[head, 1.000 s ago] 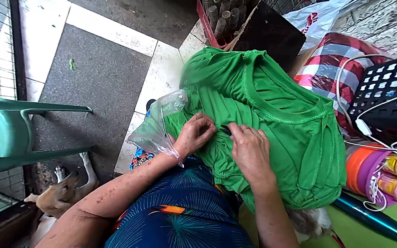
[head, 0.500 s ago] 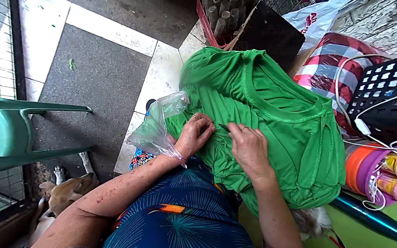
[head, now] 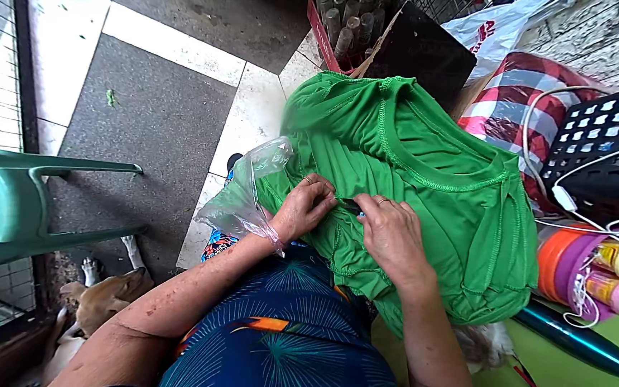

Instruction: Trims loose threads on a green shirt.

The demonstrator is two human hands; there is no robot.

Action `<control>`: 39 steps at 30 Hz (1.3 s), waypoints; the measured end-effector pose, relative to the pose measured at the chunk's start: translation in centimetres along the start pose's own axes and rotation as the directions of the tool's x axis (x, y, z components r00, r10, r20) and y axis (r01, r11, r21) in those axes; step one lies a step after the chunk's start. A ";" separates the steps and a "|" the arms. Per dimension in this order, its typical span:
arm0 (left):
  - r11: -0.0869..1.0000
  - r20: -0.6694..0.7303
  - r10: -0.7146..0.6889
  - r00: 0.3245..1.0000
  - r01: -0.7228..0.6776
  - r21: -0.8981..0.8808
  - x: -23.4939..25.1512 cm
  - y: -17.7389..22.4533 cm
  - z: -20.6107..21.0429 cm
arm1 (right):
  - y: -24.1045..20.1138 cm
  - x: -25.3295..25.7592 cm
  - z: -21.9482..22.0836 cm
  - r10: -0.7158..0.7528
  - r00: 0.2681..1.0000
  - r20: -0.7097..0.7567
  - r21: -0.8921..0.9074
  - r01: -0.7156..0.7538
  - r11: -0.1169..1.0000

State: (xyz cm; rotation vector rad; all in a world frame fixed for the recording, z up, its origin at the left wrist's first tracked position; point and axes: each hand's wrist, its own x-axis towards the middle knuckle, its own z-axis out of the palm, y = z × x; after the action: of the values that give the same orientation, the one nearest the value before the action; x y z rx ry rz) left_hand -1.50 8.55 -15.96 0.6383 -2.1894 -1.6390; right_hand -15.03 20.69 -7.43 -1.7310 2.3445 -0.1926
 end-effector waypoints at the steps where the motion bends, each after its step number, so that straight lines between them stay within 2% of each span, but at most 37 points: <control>1: 1.000 -0.004 0.004 1.000 -0.004 -0.009 -0.1 0.0 0.1 | -0.4 0.1 0.1 0.012 1.000 0.005 -0.025 -0.012 1.000; 9: 1.000 -0.049 0.001 0.999 -0.001 0.008 -0.4 0.0 0.5 | -0.4 0.3 1.1 0.006 0.999 -0.031 -0.074 -0.009 0.997; 13: 1.000 -0.085 -0.019 0.996 0.017 -0.019 -0.5 -0.2 0.4 | 0.8 0.5 0.3 0.076 0.997 -0.015 0.105 -0.074 0.992; 16: 1.000 -0.083 0.023 0.996 -0.022 0.015 -0.6 0.2 0.9 | 1.6 0.4 -0.4 0.144 0.989 0.027 0.251 -0.146 0.957; 19: 0.986 -0.098 0.119 0.988 -0.106 0.130 -0.4 0.3 1.8 | 1.6 0.4 -0.5 0.170 0.985 0.039 0.287 -0.174 0.942; 21: 0.980 -0.099 0.152 0.983 -0.137 0.143 -0.2 0.3 2.0 | 1.5 0.5 -0.4 0.179 0.983 0.033 0.280 -0.181 0.943; 24: 0.999 -0.068 0.005 0.998 -0.007 -0.033 -0.4 0.1 0.9 | 1.8 0.3 -0.3 0.179 0.984 0.020 0.305 -0.176 0.936; 27: 0.962 -0.084 -0.151 0.985 0.127 -0.242 -0.8 -0.6 0.1 | 2.1 0.2 -0.2 0.177 0.984 0.024 0.352 -0.175 0.919; 30: 0.942 -0.110 -0.178 0.978 0.137 -0.305 -1.1 -0.7 0.3 | 2.3 0.1 -0.2 0.164 0.986 0.021 0.367 -0.160 0.916; 34: 0.975 -0.138 -0.100 0.985 0.069 -0.210 -1.1 -0.9 0.4 | 2.6 0.0 0.2 0.107 0.994 -0.033 0.373 -0.087 0.924; 37: 1.000 -0.175 0.005 0.985 -0.007 -0.010 -0.6 -0.5 0.6 | 2.6 0.1 0.3 0.105 0.994 -0.036 0.375 -0.084 0.923; 39: 0.991 -0.116 0.077 0.990 -0.063 0.116 0.1 -0.1 0.4 | 2.5 0.2 0.3 0.116 0.993 -0.027 0.364 -0.098 0.926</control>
State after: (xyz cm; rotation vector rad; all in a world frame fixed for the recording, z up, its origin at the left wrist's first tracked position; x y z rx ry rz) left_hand -1.78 8.83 -16.16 0.6650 -2.2023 -1.4127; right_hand -17.33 21.28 -8.29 -1.4315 2.2502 -0.6125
